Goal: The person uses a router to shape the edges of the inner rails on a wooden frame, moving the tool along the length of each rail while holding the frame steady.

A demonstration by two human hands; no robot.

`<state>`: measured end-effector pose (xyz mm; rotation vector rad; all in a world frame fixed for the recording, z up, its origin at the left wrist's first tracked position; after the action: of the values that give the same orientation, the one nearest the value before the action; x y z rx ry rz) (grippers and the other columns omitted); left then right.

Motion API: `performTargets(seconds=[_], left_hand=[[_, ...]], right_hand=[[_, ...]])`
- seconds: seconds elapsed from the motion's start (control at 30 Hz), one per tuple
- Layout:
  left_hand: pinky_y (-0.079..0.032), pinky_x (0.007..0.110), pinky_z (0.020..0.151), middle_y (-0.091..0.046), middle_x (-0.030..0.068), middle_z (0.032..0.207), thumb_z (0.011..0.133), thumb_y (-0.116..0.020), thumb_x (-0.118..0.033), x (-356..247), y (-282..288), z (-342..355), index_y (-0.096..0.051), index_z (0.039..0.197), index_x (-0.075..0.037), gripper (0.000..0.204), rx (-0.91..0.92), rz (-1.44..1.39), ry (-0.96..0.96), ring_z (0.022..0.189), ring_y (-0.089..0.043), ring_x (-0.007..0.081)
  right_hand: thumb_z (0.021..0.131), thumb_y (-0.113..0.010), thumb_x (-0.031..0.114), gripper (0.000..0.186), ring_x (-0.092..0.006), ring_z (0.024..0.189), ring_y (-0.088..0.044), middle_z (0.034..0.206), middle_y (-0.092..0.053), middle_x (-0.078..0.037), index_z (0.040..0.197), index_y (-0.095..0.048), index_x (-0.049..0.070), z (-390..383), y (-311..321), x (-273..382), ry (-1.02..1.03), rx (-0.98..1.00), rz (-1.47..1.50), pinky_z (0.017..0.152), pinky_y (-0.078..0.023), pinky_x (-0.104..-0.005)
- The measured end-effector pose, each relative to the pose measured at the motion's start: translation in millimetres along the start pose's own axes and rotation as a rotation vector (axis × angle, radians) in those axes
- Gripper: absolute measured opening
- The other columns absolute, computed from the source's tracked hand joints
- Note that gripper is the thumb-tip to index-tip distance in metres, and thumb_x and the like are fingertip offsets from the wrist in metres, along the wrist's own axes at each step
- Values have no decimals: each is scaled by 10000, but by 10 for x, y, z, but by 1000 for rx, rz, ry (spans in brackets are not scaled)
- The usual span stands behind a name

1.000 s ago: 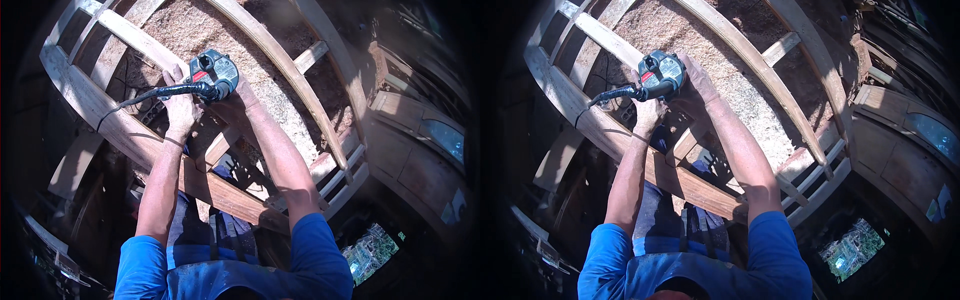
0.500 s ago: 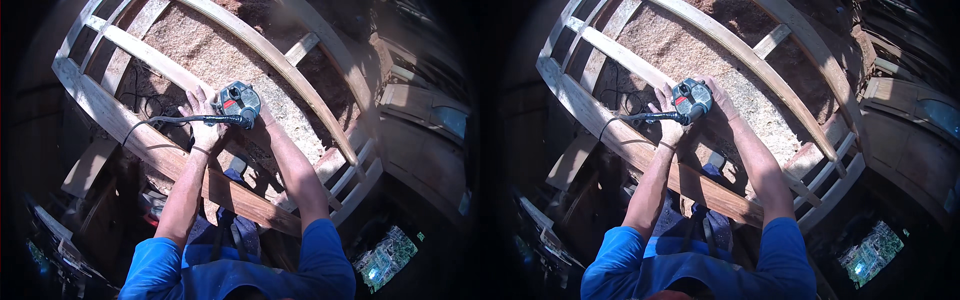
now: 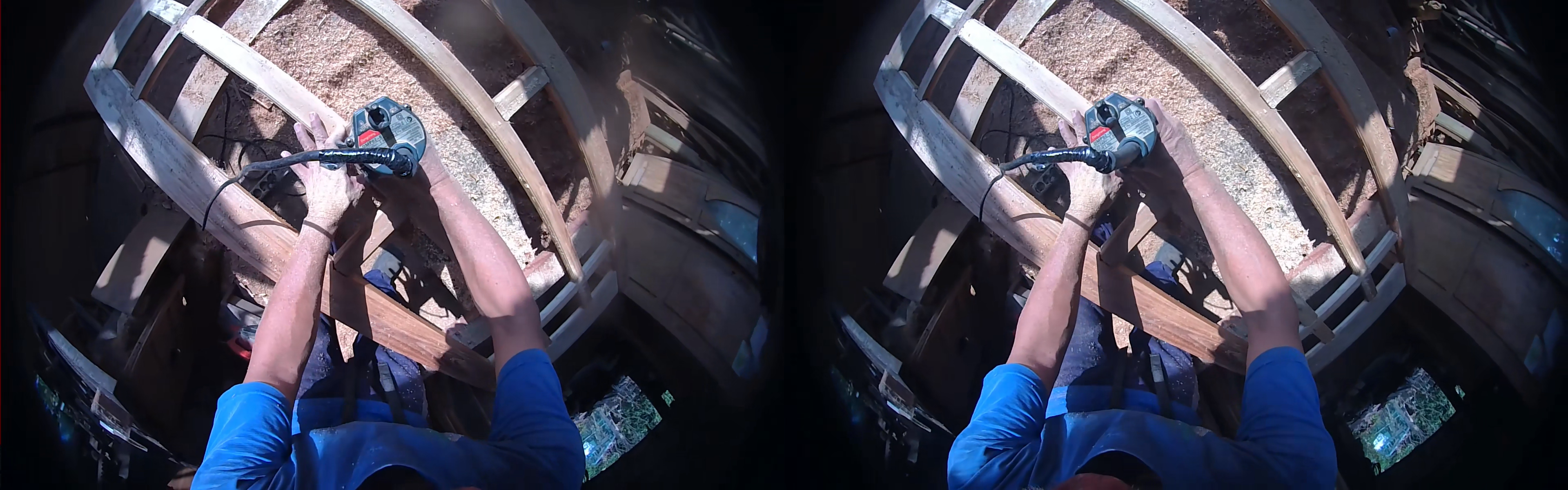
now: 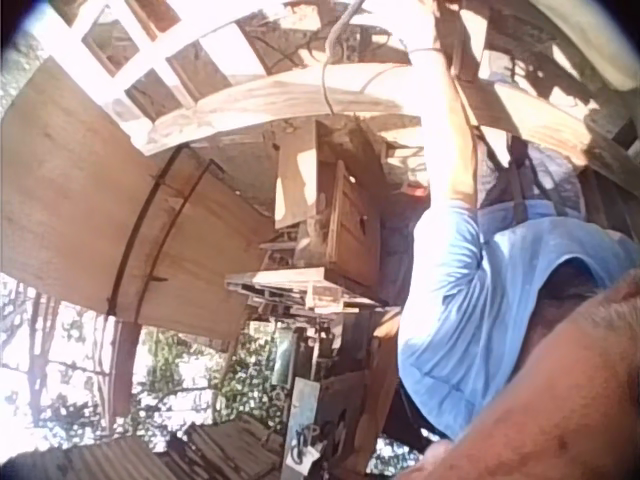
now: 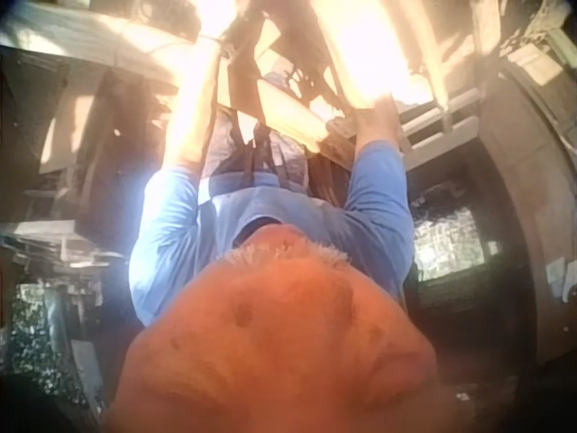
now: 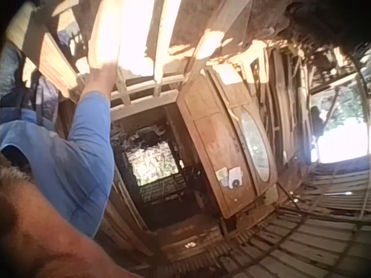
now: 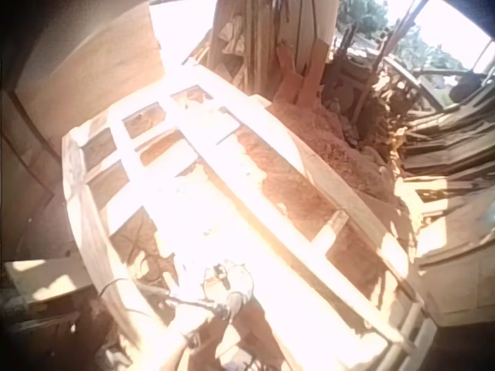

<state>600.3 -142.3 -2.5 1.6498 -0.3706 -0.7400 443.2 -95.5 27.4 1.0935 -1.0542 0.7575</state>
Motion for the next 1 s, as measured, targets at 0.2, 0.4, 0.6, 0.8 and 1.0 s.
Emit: performTargets(seconds=[0.2,0.4,0.6,0.8,1.0], left_hand=[[-45,796,1111,-156,297,1638,710,-756,-277,537,-215,185,-466,1446,-38,827,101,-14,22,1533,-33,498],[-119,768,1128,-611,228,1154,806,-698,-507,907,1,501,-629,1141,57,660,60,268,-55,1261,-487,432],[-390,595,921,-617,248,882,806,-711,-376,638,-178,179,-675,824,47,425,252,17,-68,1002,-568,453],[-430,539,724,-635,228,758,836,-728,-423,47,-425,-378,-675,745,-11,425,262,-21,-183,795,-606,437],[-432,543,617,-623,234,638,918,-651,-511,-620,-517,-830,-654,615,-11,584,323,-151,-210,628,-625,424]], right_hand=[[960,-625,193,438,-280,1200,-629,1266,-647,-125,1383,-515,164,542,-260,-179,-17,28,-2,1030,-480,-362],[1002,-575,203,378,-305,1166,-635,1220,-657,-149,1374,-509,180,936,-425,23,122,9,11,1009,-488,-387],[798,-782,232,521,-314,1056,-656,1064,-669,-88,1262,-545,218,498,-252,-83,263,-112,-75,957,-451,-418],[893,-699,249,359,-286,1051,-663,1070,-668,-87,1221,-569,183,-262,117,-185,262,-187,-50,979,-445,-413],[866,-737,217,535,-327,1178,-610,1263,-604,-136,1362,-538,199,-1087,526,-253,120,-128,-76,1040,-455,-421]])
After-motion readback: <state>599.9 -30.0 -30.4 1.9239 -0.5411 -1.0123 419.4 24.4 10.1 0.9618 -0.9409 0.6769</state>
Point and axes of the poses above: each hand's wrist, its own z-axis towards the middle knuckle, its own y-axis out of the back of the hand, x = y × z, the point moved 6 cm from there along z, towards the middle knuckle
